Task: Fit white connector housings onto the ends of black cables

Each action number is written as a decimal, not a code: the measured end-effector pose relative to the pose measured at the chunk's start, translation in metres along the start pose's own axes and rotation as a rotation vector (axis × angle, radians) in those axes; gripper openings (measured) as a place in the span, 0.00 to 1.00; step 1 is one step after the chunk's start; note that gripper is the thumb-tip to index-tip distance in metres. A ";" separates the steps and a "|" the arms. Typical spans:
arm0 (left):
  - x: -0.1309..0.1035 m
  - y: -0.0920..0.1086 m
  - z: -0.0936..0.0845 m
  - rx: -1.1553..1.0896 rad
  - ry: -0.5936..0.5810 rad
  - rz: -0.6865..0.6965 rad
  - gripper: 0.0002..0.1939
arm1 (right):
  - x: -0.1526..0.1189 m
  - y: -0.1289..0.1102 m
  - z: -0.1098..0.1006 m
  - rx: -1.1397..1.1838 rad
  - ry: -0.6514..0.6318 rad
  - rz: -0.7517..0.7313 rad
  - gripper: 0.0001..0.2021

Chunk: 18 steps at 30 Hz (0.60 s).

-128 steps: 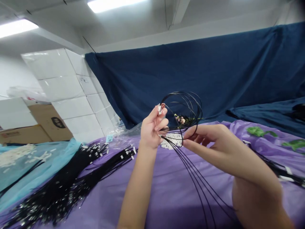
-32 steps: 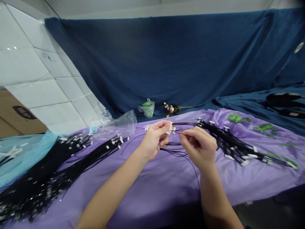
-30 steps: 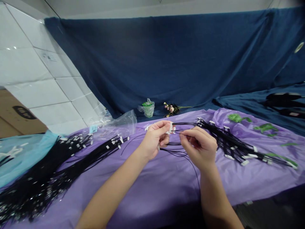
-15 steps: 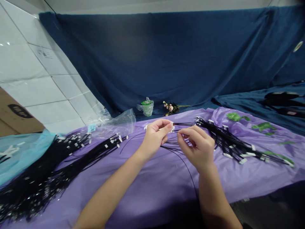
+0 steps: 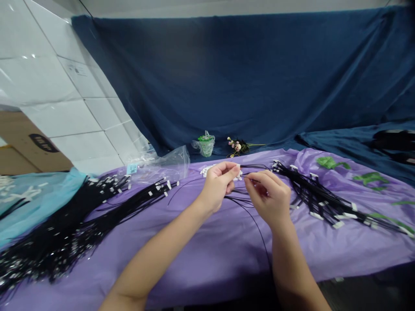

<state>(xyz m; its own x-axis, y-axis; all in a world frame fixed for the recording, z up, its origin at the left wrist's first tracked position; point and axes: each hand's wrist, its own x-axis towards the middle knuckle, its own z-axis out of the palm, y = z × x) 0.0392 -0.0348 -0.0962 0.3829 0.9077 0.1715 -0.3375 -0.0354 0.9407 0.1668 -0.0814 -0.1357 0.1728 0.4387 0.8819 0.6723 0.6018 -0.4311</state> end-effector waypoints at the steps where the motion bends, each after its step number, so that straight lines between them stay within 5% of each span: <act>1: 0.001 0.002 -0.001 -0.004 0.004 -0.008 0.12 | 0.000 0.002 -0.002 0.026 0.006 0.016 0.03; 6: 0.008 0.019 -0.010 -0.102 0.135 -0.071 0.10 | -0.005 0.009 -0.022 0.126 0.208 0.053 0.05; 12: 0.012 0.028 -0.016 -0.225 0.237 -0.135 0.08 | -0.010 0.000 -0.029 0.082 -0.331 0.049 0.01; 18: 0.010 0.025 -0.013 -0.267 0.254 -0.175 0.07 | -0.014 -0.004 -0.003 0.038 -0.263 -0.025 0.08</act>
<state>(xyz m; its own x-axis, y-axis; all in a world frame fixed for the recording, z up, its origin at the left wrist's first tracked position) 0.0232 -0.0216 -0.0745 0.2415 0.9659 -0.0936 -0.5103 0.2085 0.8344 0.1639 -0.0916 -0.1461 -0.0397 0.5786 0.8146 0.6457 0.6371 -0.4210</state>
